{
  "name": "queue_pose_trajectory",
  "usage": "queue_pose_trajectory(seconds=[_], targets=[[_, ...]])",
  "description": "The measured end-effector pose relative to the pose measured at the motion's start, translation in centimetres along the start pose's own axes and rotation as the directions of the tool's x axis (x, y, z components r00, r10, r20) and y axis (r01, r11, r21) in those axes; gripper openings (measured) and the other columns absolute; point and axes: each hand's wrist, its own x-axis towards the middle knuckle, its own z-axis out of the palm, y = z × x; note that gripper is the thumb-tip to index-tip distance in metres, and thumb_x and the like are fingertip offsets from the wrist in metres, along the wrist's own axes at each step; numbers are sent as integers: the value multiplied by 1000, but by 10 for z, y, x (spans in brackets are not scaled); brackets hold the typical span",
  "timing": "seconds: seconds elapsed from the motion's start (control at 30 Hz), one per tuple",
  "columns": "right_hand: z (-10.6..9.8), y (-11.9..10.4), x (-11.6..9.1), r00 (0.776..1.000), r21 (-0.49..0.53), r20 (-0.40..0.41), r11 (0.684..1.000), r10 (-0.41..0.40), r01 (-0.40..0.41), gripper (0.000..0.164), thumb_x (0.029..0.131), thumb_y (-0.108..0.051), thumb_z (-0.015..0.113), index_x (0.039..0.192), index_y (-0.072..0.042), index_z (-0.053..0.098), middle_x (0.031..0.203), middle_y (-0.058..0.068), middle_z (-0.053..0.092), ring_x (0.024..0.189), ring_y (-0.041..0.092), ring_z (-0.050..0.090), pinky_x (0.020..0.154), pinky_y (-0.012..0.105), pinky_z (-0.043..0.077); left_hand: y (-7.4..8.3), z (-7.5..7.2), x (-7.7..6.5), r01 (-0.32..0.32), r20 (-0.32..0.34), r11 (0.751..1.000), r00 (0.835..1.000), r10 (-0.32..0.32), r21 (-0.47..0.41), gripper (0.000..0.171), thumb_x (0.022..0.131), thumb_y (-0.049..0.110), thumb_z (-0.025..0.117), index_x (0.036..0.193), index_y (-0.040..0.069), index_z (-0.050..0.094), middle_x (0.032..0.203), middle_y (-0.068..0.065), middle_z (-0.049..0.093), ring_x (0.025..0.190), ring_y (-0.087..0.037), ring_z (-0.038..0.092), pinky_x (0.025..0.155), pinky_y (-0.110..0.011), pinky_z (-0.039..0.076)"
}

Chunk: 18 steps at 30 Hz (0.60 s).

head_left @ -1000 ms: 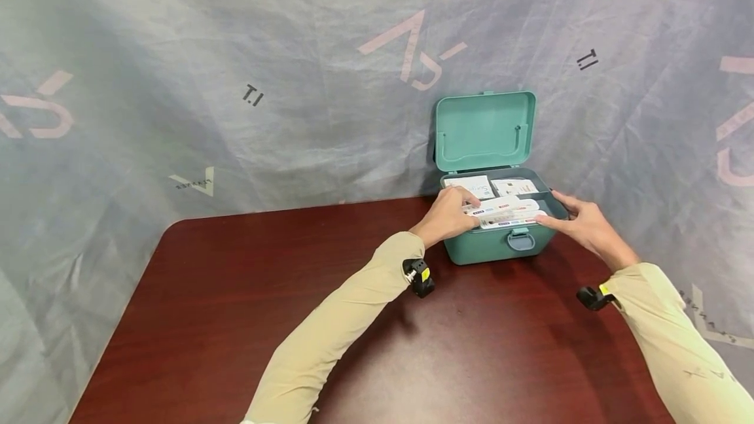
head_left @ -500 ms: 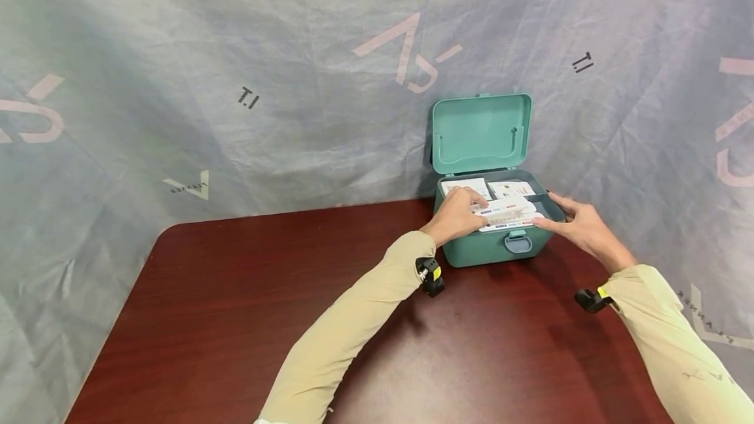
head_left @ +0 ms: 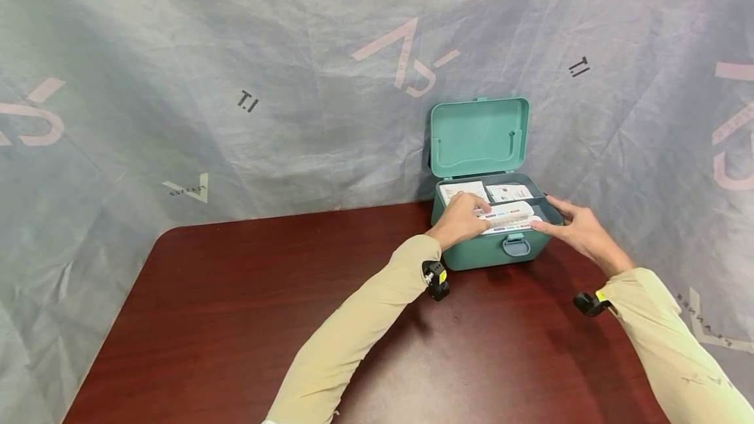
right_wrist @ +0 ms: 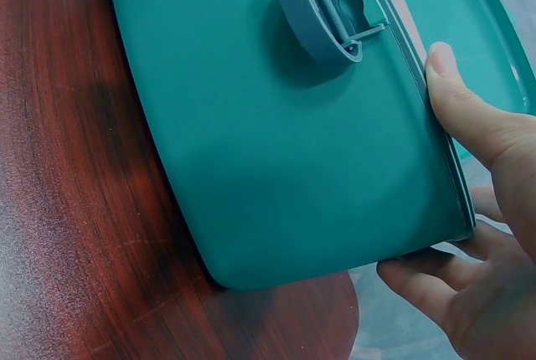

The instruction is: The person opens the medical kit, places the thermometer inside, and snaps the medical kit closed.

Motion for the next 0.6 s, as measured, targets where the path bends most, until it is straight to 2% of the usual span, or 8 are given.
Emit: queue_pose_trajectory(seconds=[0.07, 0.13, 0.2, 0.3, 0.37, 0.43, 0.53, 0.6], targets=[[0, 0, 0, 1000, -4, 2, 1000, 3, -3, 89, 83, -41, 70, 147, 0, 24, 146, 36, 21, 126, 47, 37, 71, 4, 35, 0, 3, 1, 3, 4, 1000, 1000, -3, -2, 20, 78, 15, 71, 99, 12, 74, 104, 2, 66, 103, -12, 50, 84, -16, 38], [0, 0, 0, 1000, -11, 8, 1000, 14, -13, 90, 83, -42, 70, 148, -1, 23, 146, 35, 19, 127, 47, 36, 80, 13, 41, 1, 5, 2, -1, 9, 1000, 1000, 1, 1, 21, 78, 15, 71, 99, 13, 74, 103, 3, 66, 104, -12, 50, 85, -16, 38], [0, -1, -1, 1000, -9, 16, 1000, 24, -24, 90, 84, -43, 69, 149, -2, 22, 148, 34, 17, 129, 47, 33, 91, 28, 44, 0, 8, 2, -9, 13, 1000, 1000, 9, 7, 21, 78, 14, 71, 99, 13, 74, 103, 3, 67, 104, -12, 50, 86, -16, 38], [1, -2, -1, 999, -4, 22, 999, 32, -32, 91, 84, -43, 69, 149, -3, 20, 148, 34, 15, 130, 47, 31, 98, 51, 36, 0, 10, 2, -7, 18, 1000, 1000, 6, 28, 24, 76, 12, 71, 99, 13, 74, 104, 3, 66, 103, -12, 50, 85, -15, 38], [1, -2, -1, 999, -1, 24, 999, 33, -33, 91, 84, -43, 69, 149, -4, 20, 149, 33, 15, 131, 46, 31, 98, 50, 36, 0, 11, 2, 2, 21, 999, 1000, -3, 38, 24, 75, 11, 71, 99, 13, 74, 104, 2, 66, 102, -12, 50, 85, -16, 38], [1, -1, 0, 999, -4, 22, 1000, 28, -27, 91, 84, -43, 69, 149, -3, 20, 149, 33, 16, 130, 45, 32, 95, 35, 42, 1, 11, 1, 14, 20, 999, 1000, -15, 47, 24, 75, 10, 71, 99, 14, 74, 104, 3, 66, 103, -11, 50, 84, -15, 39], [0, -1, 0, 999, -8, 26, 1000, 28, -27, 92, 84, -44, 69, 150, -4, 19, 149, 33, 14, 131, 46, 30, 96, 35, 41, 1, 11, 1, 25, 15, 998, 1000, -26, 55, 21, 77, 11, 71, 98, 15, 74, 105, 4, 65, 104, -11, 51, 85, -16, 40], [0, 0, 1, 999, -1, 34, 1000, 31, -31, 92, 84, -44, 68, 150, -5, 18, 150, 32, 12, 132, 47, 28, 99, 41, 40, 2, 12, 1, 33, 7, 998, 999, -33, 61, 20, 78, 12, 72, 98, 14, 74, 106, 3, 66, 105, -12, 52, 86, -17, 40]])
